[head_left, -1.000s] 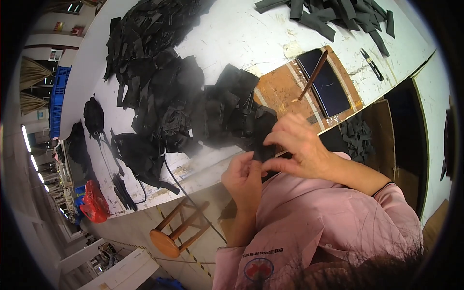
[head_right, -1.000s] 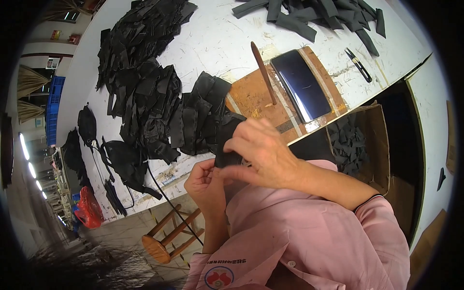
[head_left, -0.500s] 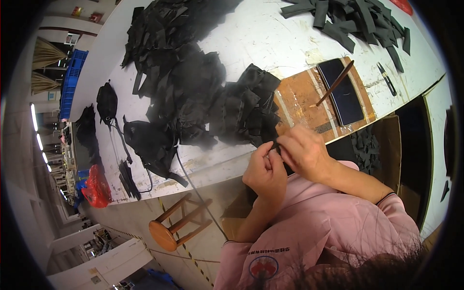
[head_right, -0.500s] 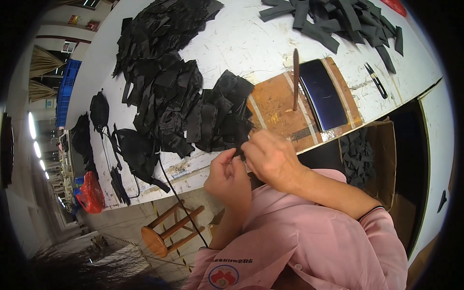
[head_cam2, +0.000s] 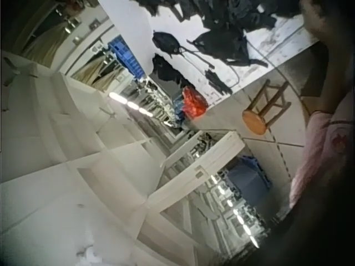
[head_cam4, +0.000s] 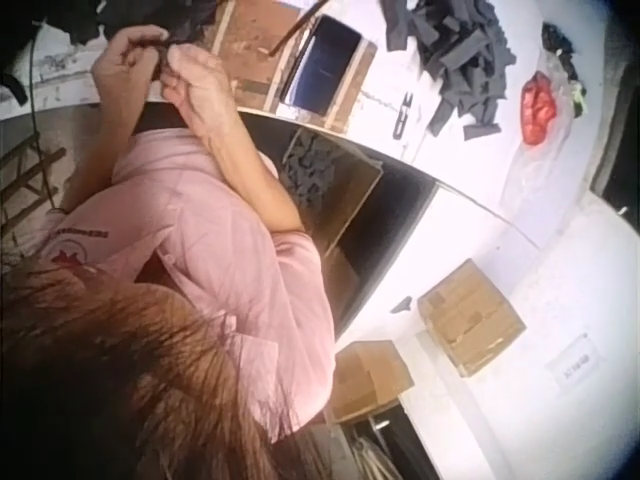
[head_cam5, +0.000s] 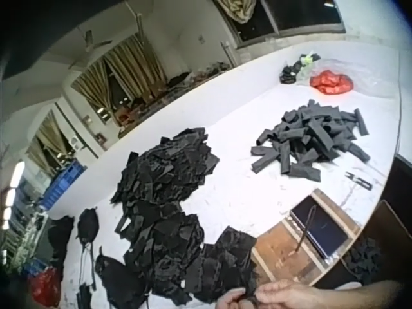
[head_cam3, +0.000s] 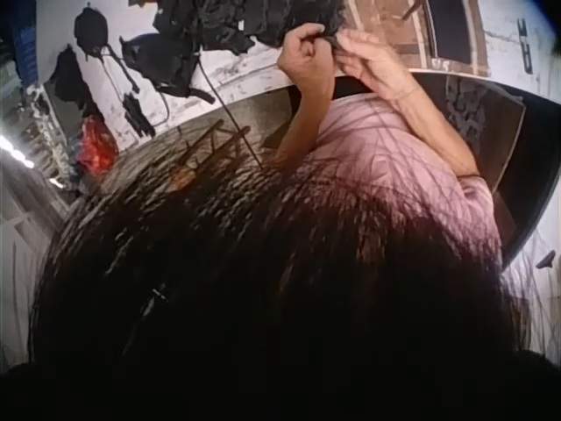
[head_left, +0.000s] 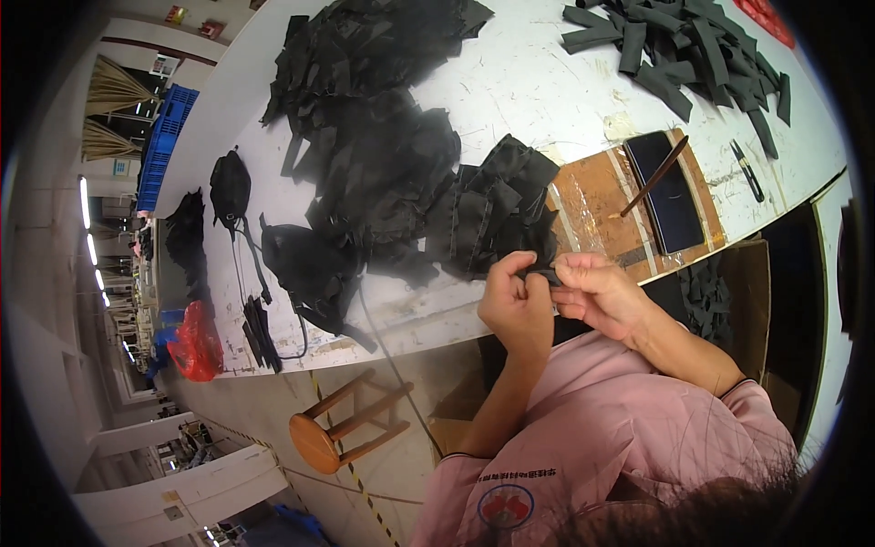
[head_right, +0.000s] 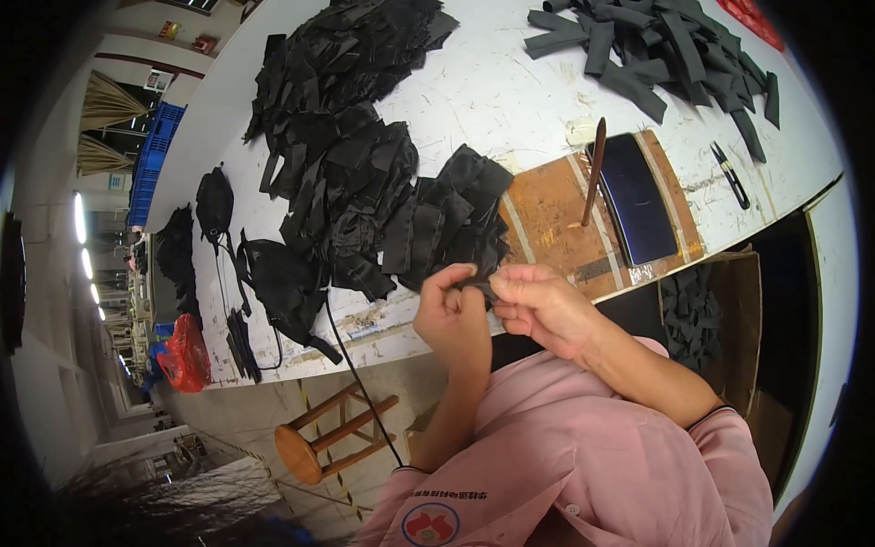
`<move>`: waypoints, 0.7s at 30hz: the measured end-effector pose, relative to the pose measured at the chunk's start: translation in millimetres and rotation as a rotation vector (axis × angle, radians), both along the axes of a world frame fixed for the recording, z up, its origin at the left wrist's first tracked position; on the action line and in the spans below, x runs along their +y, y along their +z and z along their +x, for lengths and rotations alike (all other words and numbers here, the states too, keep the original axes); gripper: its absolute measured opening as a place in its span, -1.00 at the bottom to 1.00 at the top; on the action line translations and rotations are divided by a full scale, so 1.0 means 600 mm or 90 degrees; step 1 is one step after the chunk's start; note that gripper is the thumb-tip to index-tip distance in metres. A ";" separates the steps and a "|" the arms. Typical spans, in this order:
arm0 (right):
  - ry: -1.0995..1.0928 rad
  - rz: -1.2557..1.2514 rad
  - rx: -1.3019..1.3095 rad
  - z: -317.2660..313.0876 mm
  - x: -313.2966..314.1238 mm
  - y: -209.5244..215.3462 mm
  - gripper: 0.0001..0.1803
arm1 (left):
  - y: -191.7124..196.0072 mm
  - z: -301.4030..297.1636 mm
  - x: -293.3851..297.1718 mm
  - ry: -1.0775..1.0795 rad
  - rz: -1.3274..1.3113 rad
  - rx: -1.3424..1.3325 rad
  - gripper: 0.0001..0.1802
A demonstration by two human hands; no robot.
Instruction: The recorder is assembling small black foam pieces on a workbench in a factory setting.
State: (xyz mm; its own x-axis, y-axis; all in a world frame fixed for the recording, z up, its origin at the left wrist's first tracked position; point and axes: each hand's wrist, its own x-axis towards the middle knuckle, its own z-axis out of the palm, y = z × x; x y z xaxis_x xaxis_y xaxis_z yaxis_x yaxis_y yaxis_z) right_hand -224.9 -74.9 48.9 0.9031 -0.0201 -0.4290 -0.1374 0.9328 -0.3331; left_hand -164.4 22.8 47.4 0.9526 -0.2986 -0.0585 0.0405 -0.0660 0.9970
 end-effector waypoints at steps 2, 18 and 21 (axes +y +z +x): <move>-0.002 -0.048 -0.036 0.000 -0.004 0.001 -0.82 | -0.005 -0.003 -0.001 -0.017 -0.006 -0.071 -0.81; -0.209 -0.645 -0.210 -0.046 -0.060 0.054 -0.90 | 0.066 -0.036 -0.045 -0.184 -0.076 -0.284 -0.79; -0.247 -0.921 -0.158 -0.052 -0.073 0.064 -0.84 | 0.089 -0.045 -0.055 -0.213 -0.173 -0.014 -0.89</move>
State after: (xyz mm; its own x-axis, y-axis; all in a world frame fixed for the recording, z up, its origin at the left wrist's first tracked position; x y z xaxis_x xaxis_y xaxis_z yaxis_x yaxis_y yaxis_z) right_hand -256.2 -118.9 87.5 0.7872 -0.5243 0.3248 0.2276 -0.2425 -0.9431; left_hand -191.6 -10.4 100.6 0.8004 -0.5935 0.0846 0.0399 0.1937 0.9803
